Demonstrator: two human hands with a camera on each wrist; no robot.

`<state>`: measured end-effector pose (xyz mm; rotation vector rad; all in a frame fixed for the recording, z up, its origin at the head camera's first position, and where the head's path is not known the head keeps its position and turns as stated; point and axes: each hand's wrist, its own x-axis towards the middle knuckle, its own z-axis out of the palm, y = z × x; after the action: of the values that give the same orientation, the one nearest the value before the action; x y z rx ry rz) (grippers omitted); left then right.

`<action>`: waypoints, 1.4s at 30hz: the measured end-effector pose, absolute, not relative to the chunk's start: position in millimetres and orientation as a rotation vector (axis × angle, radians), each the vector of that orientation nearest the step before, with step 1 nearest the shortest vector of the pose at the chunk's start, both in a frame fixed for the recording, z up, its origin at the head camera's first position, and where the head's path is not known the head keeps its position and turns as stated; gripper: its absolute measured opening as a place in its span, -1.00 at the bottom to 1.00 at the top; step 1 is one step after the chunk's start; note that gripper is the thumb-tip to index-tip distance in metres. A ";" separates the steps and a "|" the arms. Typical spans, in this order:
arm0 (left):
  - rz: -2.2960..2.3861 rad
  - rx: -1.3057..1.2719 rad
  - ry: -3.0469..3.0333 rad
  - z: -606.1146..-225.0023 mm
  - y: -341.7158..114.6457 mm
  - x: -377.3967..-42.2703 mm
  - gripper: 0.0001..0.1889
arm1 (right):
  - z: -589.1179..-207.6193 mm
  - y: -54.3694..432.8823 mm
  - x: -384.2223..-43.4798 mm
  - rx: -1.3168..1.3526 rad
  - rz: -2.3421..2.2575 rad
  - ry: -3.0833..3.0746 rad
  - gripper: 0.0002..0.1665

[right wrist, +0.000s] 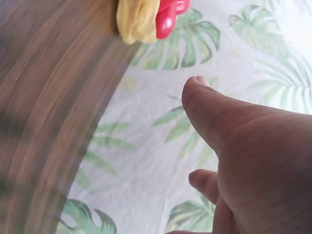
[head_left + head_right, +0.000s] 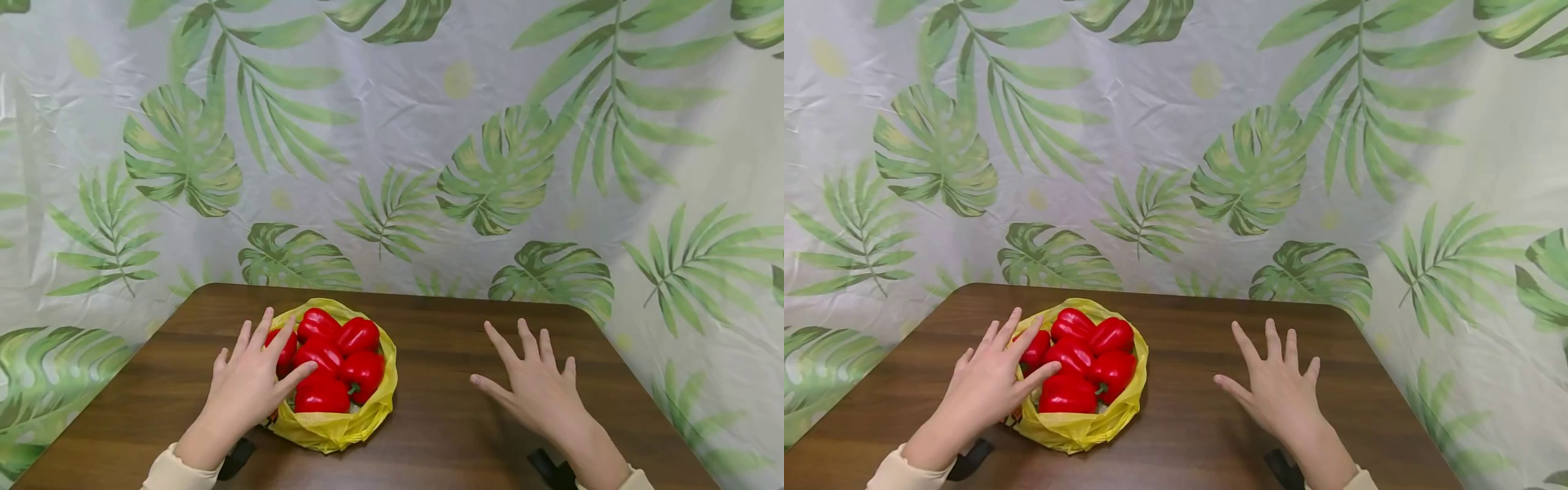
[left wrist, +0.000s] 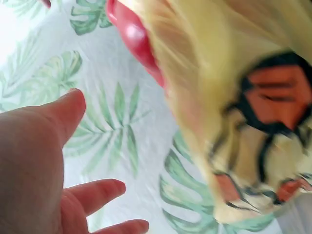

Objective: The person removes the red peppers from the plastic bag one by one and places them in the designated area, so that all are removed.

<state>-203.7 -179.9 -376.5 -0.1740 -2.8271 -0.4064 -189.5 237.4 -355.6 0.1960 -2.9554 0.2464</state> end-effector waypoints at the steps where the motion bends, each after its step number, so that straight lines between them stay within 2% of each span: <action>1: -0.412 -0.174 -2.821 -377.4 -183.5 -203.6 -0.06 | -355.5 236.6 -190.5 0.206 0.257 -2.955 0.13; 11: -0.546 -0.196 -2.798 -393.8 -215.6 -203.5 -0.06 | -352.8 225.5 -196.5 0.339 0.427 -2.923 0.03; 25: -0.913 -0.327 -2.771 -424.0 -233.5 -213.8 -0.14 | -353.8 208.1 -209.1 0.374 0.571 -2.891 -0.08; 42: -0.942 -0.293 -2.739 -431.2 -235.2 -216.0 0.07 | -355.9 195.4 -226.3 0.401 0.665 -2.936 -0.10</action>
<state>-216.0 -235.2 -431.2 -0.2926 -2.7389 -0.9422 -226.3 195.4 -355.9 0.4014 -2.9355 0.6648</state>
